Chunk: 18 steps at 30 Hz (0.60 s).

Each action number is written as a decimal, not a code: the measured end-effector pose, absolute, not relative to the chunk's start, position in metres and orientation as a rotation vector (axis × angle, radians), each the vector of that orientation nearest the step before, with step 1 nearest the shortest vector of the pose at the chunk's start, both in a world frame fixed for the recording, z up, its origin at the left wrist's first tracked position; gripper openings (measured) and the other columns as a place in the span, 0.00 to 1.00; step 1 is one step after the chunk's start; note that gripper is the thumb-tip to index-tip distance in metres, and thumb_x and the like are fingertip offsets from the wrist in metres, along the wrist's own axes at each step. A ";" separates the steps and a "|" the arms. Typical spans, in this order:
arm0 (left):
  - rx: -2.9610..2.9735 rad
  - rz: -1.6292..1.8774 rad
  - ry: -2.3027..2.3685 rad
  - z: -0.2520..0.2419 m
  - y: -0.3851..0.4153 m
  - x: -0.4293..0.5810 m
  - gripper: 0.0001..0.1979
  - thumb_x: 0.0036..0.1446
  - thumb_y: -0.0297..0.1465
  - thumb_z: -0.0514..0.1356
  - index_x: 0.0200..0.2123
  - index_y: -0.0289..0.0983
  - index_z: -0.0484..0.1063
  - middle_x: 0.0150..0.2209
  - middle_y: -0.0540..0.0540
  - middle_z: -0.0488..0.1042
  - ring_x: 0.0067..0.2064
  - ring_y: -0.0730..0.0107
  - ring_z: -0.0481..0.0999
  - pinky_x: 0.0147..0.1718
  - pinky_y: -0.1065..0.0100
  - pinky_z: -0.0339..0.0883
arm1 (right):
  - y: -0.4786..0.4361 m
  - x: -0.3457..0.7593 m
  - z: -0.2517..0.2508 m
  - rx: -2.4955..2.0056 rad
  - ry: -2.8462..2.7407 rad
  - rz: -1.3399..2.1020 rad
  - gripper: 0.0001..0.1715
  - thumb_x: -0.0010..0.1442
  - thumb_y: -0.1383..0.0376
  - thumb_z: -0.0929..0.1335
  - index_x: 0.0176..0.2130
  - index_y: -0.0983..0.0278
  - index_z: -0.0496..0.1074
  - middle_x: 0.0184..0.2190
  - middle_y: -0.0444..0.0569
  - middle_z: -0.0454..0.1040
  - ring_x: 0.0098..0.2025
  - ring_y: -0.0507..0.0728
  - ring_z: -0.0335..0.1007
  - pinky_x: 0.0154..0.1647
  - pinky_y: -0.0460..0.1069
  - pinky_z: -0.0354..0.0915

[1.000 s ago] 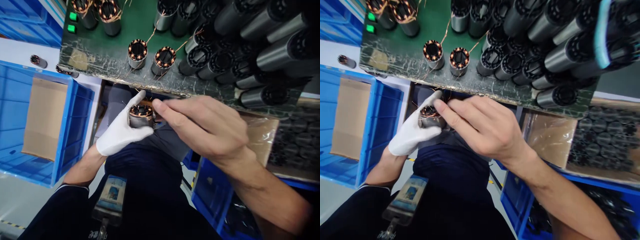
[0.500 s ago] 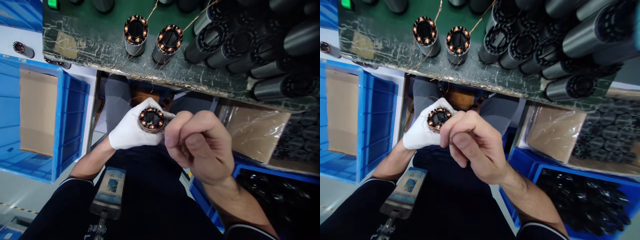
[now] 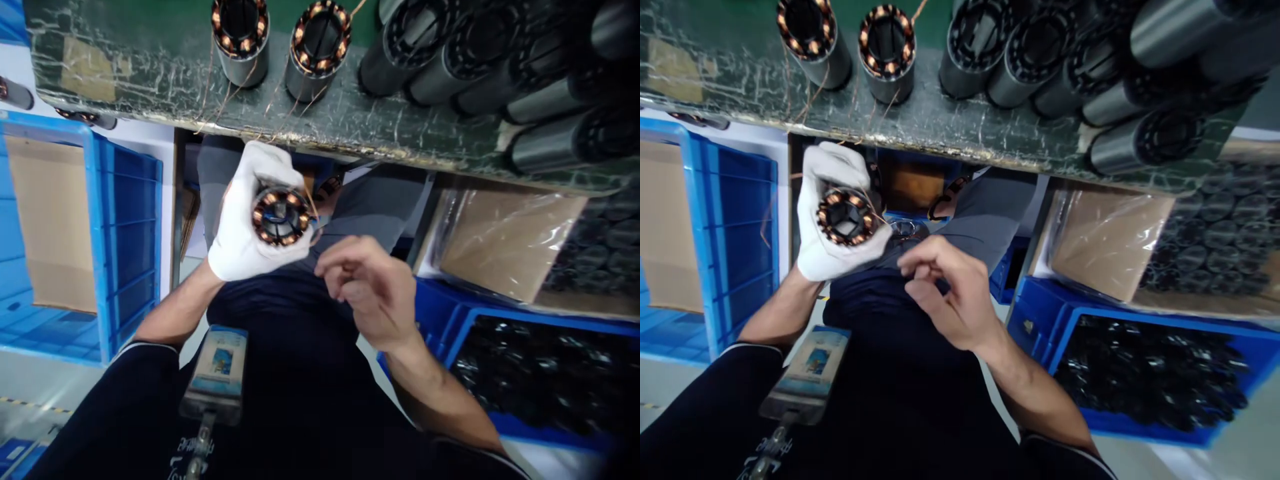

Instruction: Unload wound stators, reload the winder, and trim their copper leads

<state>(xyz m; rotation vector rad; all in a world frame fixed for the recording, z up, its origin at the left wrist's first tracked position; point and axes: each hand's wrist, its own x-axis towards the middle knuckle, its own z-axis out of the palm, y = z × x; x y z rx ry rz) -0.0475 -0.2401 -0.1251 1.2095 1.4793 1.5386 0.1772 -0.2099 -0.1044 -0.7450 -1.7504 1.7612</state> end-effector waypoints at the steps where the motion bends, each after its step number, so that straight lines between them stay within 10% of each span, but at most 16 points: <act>1: 1.362 1.485 1.475 -0.124 -0.244 -0.051 0.34 0.49 0.48 0.85 0.51 0.49 0.73 0.54 0.43 0.76 0.58 0.48 0.79 0.58 0.46 0.81 | -0.205 0.177 -0.102 -0.799 -1.723 1.799 0.11 0.79 0.54 0.74 0.50 0.59 0.81 0.36 0.46 0.79 0.29 0.52 0.71 0.29 0.49 0.67; 6: 1.333 1.329 1.346 -0.103 -0.262 -0.048 0.26 0.59 0.33 0.81 0.57 0.49 0.78 0.58 0.44 0.79 0.61 0.50 0.82 0.64 0.46 0.79 | -0.206 0.165 -0.110 -0.741 -1.530 1.981 0.24 0.83 0.55 0.69 0.33 0.59 0.69 0.24 0.40 0.67 0.23 0.51 0.60 0.25 0.49 0.58; 11: 0.292 1.192 0.863 -0.108 -0.261 -0.028 0.34 0.55 0.53 0.80 0.57 0.42 0.79 0.44 0.45 0.81 0.29 0.72 0.75 0.25 0.68 0.69 | -0.222 0.168 -0.128 -0.728 -1.468 2.077 0.27 0.84 0.58 0.67 0.30 0.60 0.66 0.22 0.39 0.64 0.22 0.51 0.57 0.25 0.48 0.56; 14: 0.058 1.195 0.726 -0.119 -0.257 -0.015 0.29 0.50 0.47 0.82 0.48 0.41 0.78 0.35 0.51 0.75 0.24 0.81 0.63 0.20 0.74 0.53 | -0.212 0.175 -0.120 -0.754 -1.653 1.913 0.24 0.80 0.63 0.70 0.30 0.61 0.69 0.30 0.44 0.70 0.32 0.53 0.66 0.34 0.51 0.62; 18: 0.108 1.239 0.781 -0.127 -0.257 -0.011 0.23 0.53 0.41 0.81 0.48 0.42 0.80 0.37 0.50 0.79 0.32 0.71 0.75 0.28 0.71 0.68 | -0.193 0.173 -0.102 -0.641 -1.744 1.586 0.18 0.75 0.66 0.71 0.31 0.60 0.71 0.53 0.53 0.81 0.43 0.59 0.74 0.42 0.57 0.72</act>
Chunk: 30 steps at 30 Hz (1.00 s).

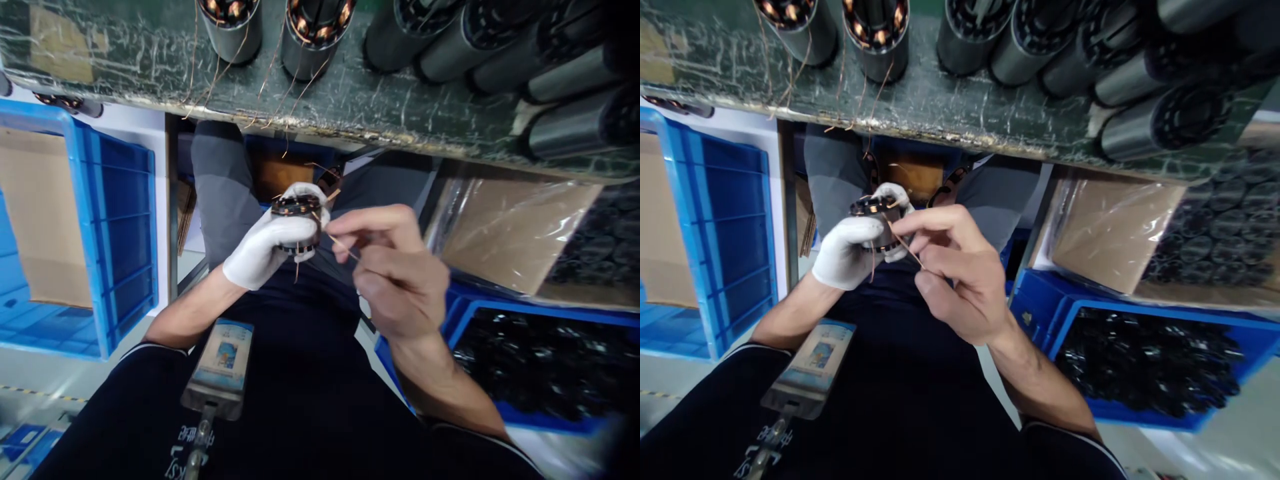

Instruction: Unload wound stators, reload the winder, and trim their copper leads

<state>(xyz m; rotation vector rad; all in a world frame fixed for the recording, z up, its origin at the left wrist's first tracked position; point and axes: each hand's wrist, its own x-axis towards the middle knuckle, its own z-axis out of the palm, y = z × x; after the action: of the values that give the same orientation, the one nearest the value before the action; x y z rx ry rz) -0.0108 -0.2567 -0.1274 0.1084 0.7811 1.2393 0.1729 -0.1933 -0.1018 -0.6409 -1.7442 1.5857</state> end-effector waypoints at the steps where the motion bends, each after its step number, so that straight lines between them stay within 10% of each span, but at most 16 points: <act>1: 0.151 1.224 0.822 -0.128 -0.258 -0.012 0.23 0.55 0.43 0.80 0.50 0.42 0.80 0.39 0.49 0.81 0.35 0.68 0.79 0.31 0.68 0.73 | -0.191 0.168 -0.099 -0.583 -1.706 1.599 0.18 0.75 0.66 0.70 0.31 0.59 0.70 0.52 0.52 0.82 0.40 0.59 0.75 0.40 0.58 0.73; 5: 0.251 1.205 0.981 -0.128 -0.265 -0.018 0.28 0.54 0.49 0.81 0.51 0.41 0.81 0.42 0.47 0.84 0.42 0.61 0.85 0.43 0.63 0.79 | -0.197 0.147 -0.099 -0.448 -1.789 1.654 0.18 0.75 0.69 0.69 0.31 0.58 0.66 0.36 0.46 0.78 0.33 0.55 0.71 0.36 0.53 0.72; 10: 0.316 1.365 1.282 -0.130 -0.263 -0.033 0.21 0.55 0.42 0.79 0.45 0.43 0.77 0.37 0.53 0.78 0.28 0.74 0.74 0.29 0.66 0.71 | -0.216 0.165 -0.112 -0.376 -2.205 1.625 0.16 0.75 0.71 0.68 0.33 0.59 0.68 0.33 0.43 0.74 0.32 0.52 0.67 0.33 0.48 0.65; 13: 0.724 1.424 1.579 -0.124 -0.260 -0.045 0.12 0.57 0.34 0.76 0.42 0.43 0.79 0.42 0.49 0.82 0.39 0.65 0.83 0.46 0.57 0.81 | -0.210 0.192 -0.112 -0.496 -2.166 1.815 0.17 0.76 0.69 0.70 0.32 0.60 0.72 0.29 0.42 0.73 0.29 0.51 0.68 0.30 0.48 0.63; 16: 1.056 1.288 1.647 -0.109 -0.263 -0.049 0.24 0.54 0.29 0.79 0.54 0.46 0.82 0.48 0.46 0.84 0.48 0.53 0.87 0.60 0.47 0.81 | -0.196 0.195 -0.105 -0.775 -1.867 1.844 0.03 0.75 0.62 0.77 0.46 0.59 0.85 0.33 0.44 0.80 0.30 0.52 0.71 0.29 0.48 0.66; 18: 1.189 1.193 1.598 -0.100 -0.268 -0.047 0.35 0.55 0.31 0.80 0.65 0.49 0.78 0.53 0.44 0.85 0.51 0.48 0.88 0.59 0.45 0.83 | -0.188 0.182 -0.101 -0.886 -1.696 1.876 0.16 0.69 0.58 0.82 0.55 0.57 0.87 0.35 0.44 0.81 0.29 0.51 0.69 0.27 0.47 0.66; 22: 1.243 1.124 1.544 -0.095 -0.279 -0.041 0.44 0.57 0.31 0.81 0.74 0.53 0.73 0.72 0.46 0.77 0.67 0.44 0.83 0.65 0.50 0.82 | -0.178 0.148 -0.099 -0.928 -1.596 1.912 0.14 0.65 0.58 0.84 0.49 0.59 0.88 0.35 0.43 0.79 0.27 0.49 0.66 0.23 0.45 0.63; 30: 1.347 1.327 1.796 -0.112 -0.284 -0.014 0.31 0.52 0.36 0.81 0.57 0.44 0.76 0.45 0.49 0.85 0.41 0.60 0.89 0.42 0.59 0.83 | -0.184 0.144 -0.114 -1.034 -1.468 1.814 0.07 0.68 0.61 0.82 0.40 0.57 0.84 0.35 0.41 0.83 0.22 0.48 0.68 0.18 0.45 0.65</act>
<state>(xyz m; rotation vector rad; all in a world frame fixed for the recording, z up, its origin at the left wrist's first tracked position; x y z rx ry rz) -0.0144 -0.2836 -0.1121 1.3470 1.7958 1.3270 0.1435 -0.1842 -0.1138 -1.0338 -1.4684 1.8138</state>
